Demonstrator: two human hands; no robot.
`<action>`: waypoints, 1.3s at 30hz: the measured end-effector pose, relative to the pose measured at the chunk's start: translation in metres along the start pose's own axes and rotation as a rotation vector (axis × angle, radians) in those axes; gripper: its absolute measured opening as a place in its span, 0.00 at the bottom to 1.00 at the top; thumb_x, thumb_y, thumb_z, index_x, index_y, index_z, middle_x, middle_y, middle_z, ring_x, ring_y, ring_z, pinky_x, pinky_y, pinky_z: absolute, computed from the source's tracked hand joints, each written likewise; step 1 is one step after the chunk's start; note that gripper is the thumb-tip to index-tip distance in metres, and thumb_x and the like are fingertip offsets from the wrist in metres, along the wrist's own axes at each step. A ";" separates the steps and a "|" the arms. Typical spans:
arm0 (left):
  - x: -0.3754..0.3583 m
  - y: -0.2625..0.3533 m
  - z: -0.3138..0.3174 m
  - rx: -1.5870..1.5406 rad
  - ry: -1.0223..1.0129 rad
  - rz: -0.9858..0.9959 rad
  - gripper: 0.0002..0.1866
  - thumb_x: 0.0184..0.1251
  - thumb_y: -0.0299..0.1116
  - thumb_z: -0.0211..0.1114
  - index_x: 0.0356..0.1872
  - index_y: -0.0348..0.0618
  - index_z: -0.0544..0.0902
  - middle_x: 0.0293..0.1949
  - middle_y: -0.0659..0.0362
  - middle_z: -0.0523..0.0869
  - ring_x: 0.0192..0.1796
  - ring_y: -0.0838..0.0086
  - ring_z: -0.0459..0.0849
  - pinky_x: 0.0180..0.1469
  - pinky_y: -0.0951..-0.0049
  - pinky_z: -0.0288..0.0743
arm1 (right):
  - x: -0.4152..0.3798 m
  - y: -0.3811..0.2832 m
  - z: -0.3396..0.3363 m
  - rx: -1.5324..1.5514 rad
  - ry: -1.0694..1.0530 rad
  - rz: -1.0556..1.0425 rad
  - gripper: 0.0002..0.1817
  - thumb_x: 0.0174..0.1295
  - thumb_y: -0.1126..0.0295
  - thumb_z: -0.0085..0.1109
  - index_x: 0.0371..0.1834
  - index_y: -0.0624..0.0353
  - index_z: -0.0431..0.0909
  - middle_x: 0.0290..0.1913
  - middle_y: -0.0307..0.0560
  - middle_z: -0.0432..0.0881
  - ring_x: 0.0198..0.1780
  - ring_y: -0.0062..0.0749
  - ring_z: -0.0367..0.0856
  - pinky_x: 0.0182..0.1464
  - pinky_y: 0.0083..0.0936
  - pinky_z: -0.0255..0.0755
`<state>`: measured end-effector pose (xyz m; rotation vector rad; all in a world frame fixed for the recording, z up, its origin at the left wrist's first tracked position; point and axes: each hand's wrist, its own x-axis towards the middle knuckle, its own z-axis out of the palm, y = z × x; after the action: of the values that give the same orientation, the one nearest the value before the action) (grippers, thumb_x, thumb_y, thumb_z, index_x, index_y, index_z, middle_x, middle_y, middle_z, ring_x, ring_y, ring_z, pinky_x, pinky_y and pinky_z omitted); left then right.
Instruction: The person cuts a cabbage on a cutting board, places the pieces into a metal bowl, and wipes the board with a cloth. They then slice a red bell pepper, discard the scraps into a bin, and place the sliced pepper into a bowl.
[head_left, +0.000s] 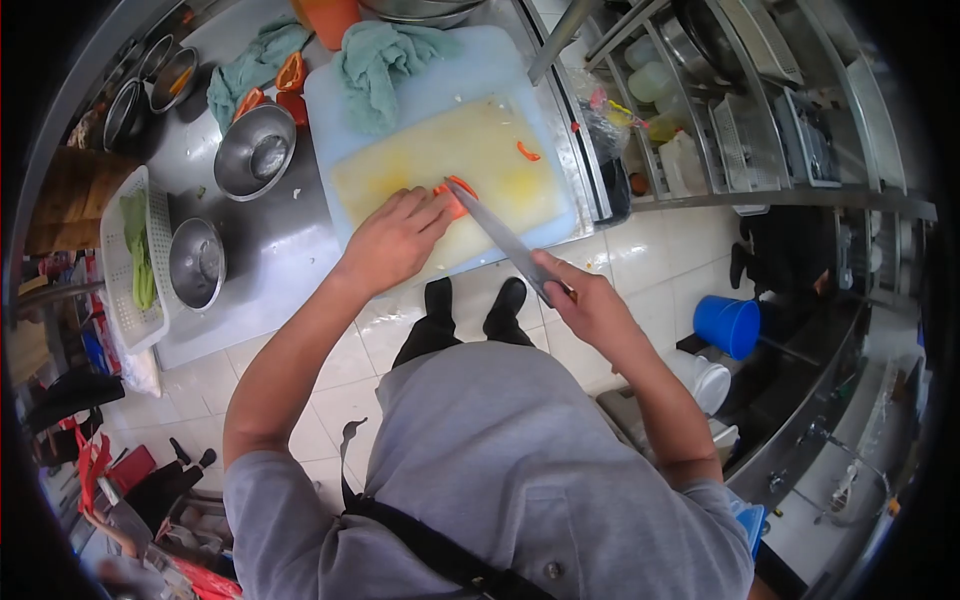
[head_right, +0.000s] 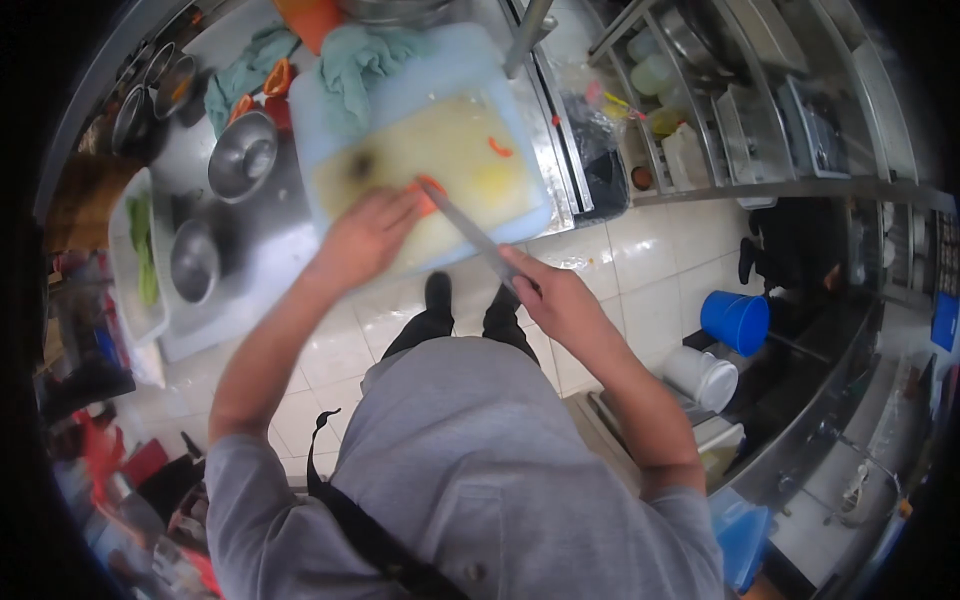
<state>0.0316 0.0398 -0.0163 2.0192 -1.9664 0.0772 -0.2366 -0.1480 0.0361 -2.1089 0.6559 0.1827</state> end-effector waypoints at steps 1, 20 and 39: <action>-0.002 0.000 0.000 0.003 0.000 -0.014 0.19 0.67 0.28 0.65 0.59 0.42 0.84 0.63 0.59 0.82 0.65 0.59 0.78 0.70 0.58 0.75 | 0.000 0.001 0.001 0.058 -0.005 0.030 0.27 0.77 0.69 0.58 0.78 0.45 0.74 0.40 0.56 0.89 0.31 0.39 0.82 0.38 0.34 0.79; -0.015 0.009 -0.003 0.068 -0.129 -0.123 0.25 0.75 0.41 0.65 0.71 0.48 0.80 0.75 0.61 0.76 0.70 0.53 0.73 0.76 0.47 0.64 | -0.013 -0.025 0.023 0.465 -0.076 0.344 0.27 0.79 0.68 0.58 0.80 0.53 0.72 0.33 0.36 0.80 0.22 0.13 0.67 0.25 0.16 0.68; -0.014 0.005 -0.006 0.018 -0.116 -0.106 0.28 0.74 0.42 0.66 0.73 0.49 0.79 0.78 0.62 0.73 0.70 0.53 0.72 0.76 0.47 0.64 | -0.007 -0.037 0.052 0.626 -0.019 0.409 0.28 0.78 0.72 0.59 0.81 0.57 0.70 0.34 0.39 0.81 0.20 0.12 0.67 0.21 0.16 0.68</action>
<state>0.0276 0.0546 -0.0129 2.1807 -1.9277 -0.0469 -0.2174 -0.0871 0.0345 -1.3616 0.9826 0.1918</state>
